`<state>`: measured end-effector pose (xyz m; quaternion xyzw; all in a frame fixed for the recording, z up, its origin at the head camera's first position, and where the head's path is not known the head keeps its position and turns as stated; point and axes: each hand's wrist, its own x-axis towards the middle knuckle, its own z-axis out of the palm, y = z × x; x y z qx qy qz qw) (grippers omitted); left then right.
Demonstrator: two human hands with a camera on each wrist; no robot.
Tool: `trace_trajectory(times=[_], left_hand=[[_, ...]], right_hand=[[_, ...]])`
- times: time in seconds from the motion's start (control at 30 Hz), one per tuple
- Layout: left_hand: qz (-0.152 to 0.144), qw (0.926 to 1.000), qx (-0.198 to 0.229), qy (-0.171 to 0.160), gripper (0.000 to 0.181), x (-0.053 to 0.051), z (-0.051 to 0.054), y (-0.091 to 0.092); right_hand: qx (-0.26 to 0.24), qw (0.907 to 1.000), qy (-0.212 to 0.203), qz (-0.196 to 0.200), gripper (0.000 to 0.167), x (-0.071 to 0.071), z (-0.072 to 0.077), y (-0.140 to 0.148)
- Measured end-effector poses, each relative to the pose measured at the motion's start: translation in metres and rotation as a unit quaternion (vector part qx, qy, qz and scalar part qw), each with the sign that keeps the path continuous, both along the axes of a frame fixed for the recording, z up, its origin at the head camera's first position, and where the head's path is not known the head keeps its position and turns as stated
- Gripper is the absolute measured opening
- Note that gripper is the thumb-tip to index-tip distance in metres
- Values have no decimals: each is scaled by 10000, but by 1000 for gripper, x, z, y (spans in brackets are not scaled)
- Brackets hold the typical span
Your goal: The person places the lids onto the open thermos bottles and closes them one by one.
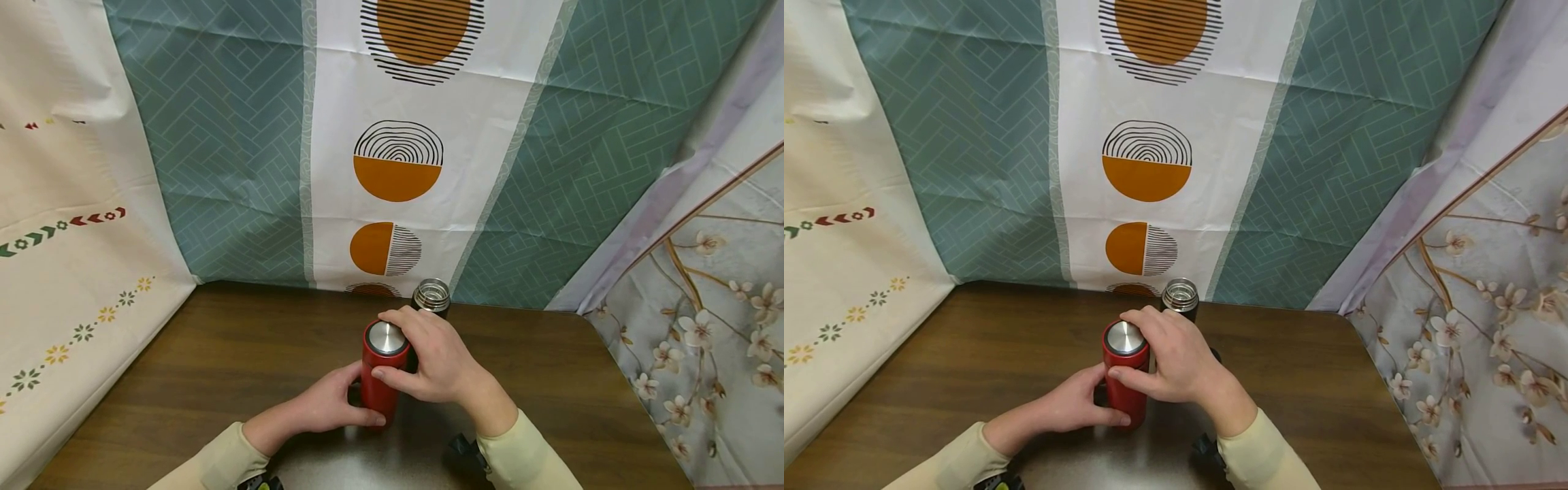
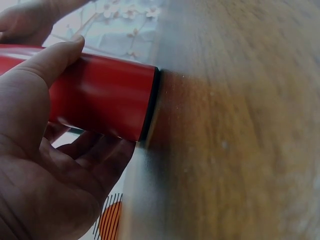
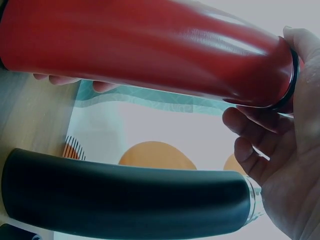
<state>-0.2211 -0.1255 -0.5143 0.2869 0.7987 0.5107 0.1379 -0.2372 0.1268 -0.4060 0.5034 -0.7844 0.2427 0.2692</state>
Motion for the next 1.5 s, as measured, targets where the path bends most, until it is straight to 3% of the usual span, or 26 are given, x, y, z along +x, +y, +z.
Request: trace_trajectory(times=[0.6, 0.9, 1.13, 1.27, 1.5], left_hand=[[91, 9998, -162, 82, 62, 2, 2, 1], [86, 9999, -99, 73, 64, 1, 0, 1], [42, 9999, -35, 104, 67, 4, 1, 2], [49, 9999, -24, 125, 72, 4, 1, 2], [84, 9999, -81, 45, 75, 4, -2, 2]], right_hand=[[-66, 9999, 83, 9, 68, 0, -2, 1], [-36, 9991, -411, 53, 65, 0, -6, -3], [-185, 9994, -213, -210, 63, 3, -6, -5], [-272, 9982, -274, -453, 68, 6, -6, -5], [-304, 9976, -326, -522, 71, 7, -8, -4]])
